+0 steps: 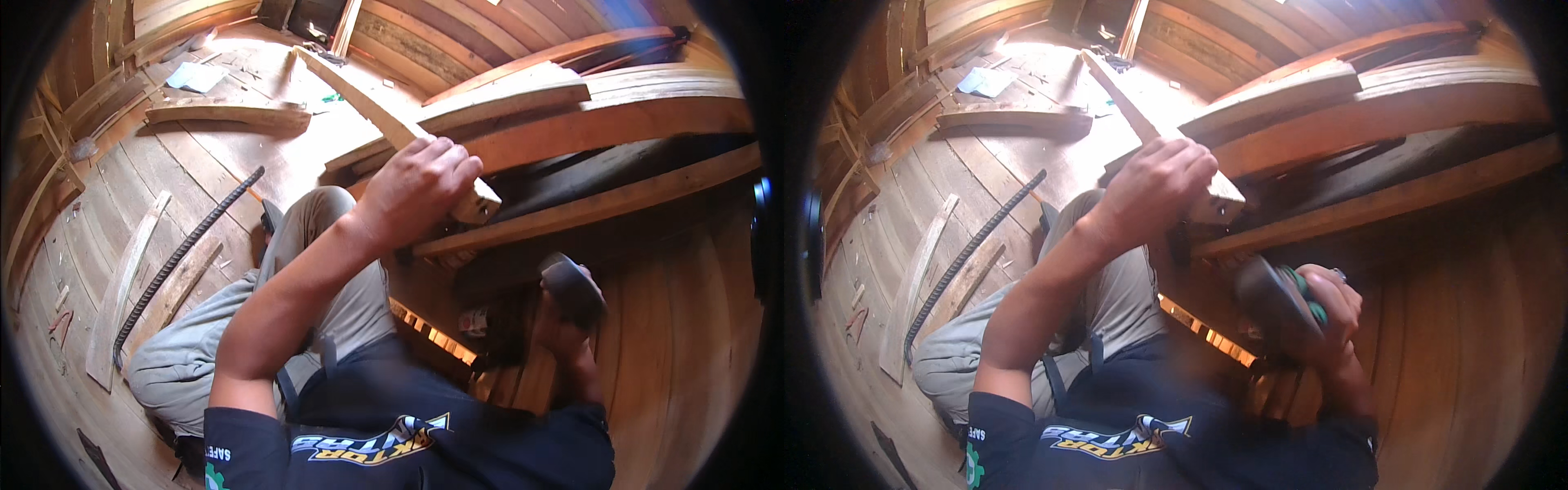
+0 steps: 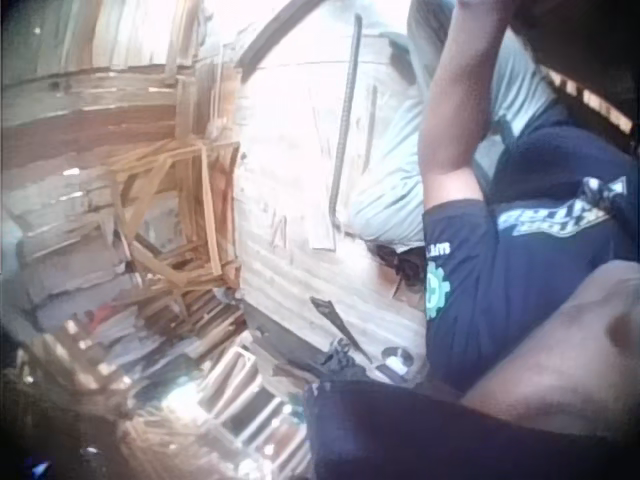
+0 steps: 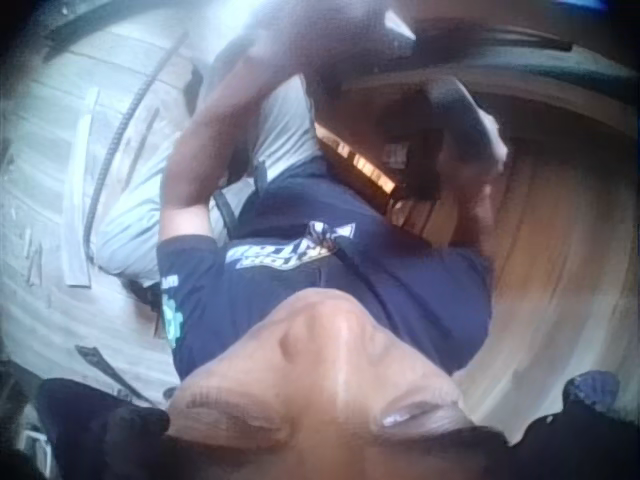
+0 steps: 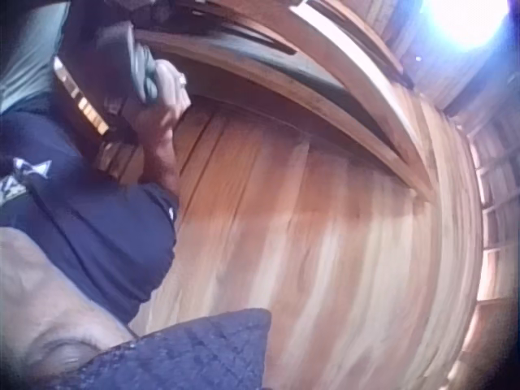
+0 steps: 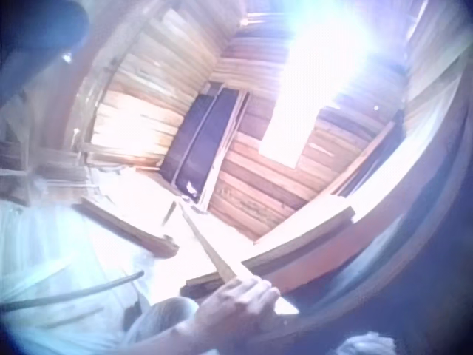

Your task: The person sits on a wooden floor and uses green-handled bolt cutters to cut a piece of wood. They repeatedly position the cutters on the wood and squeeze the handles to sever the material. The person also handles a metal rebar and other wooden planks during the process.

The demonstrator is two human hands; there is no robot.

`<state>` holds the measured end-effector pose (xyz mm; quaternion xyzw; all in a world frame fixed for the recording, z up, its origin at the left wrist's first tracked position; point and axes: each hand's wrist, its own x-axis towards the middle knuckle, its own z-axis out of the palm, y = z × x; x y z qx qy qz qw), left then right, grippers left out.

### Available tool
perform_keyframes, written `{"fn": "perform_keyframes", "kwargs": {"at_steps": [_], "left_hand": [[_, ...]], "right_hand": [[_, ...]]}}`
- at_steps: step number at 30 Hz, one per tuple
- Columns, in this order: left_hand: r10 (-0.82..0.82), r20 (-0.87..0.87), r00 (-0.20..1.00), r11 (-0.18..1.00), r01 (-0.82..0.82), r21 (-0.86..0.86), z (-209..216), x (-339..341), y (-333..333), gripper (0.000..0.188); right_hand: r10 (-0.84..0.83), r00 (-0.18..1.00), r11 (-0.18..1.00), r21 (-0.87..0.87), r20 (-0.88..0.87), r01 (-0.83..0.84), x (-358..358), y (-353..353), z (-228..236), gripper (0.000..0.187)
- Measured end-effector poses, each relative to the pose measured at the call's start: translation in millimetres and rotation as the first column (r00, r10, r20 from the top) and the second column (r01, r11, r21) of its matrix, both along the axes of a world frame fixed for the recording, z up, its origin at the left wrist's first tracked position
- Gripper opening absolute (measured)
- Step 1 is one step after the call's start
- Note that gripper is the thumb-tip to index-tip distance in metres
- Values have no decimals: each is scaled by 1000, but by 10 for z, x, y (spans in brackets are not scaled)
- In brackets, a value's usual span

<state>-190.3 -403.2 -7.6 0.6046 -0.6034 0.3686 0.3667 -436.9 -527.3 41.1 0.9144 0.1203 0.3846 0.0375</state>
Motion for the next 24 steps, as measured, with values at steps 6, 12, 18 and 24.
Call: {"fn": "perform_keyframes", "kwargs": {"at_steps": [6, 12, 18, 24], "left_hand": [[5, -34, 999, 999, -4, 33, -28, 139, 57, 10], [-37, -37, 999, 999, 38, 15, 24, 110, 106, 10], [-18, -79, 997, 995, 26, 96, -88, 43, 129, 10], [43, -15, 999, 999, -43, 15, -67, 233, 175, 9]], "right_hand": [[-268, 936, 963, -39, -230, 266, 88, -108, -120, 37], [30, 997, 1000, 1, -67, -30, 130, 10, -49, 44], [74, 997, 994, 78, 8, -74, 108, -36, -269, 41], [-202, 957, 977, 20, -207, 211, 259, -106, -264, 43]]}}
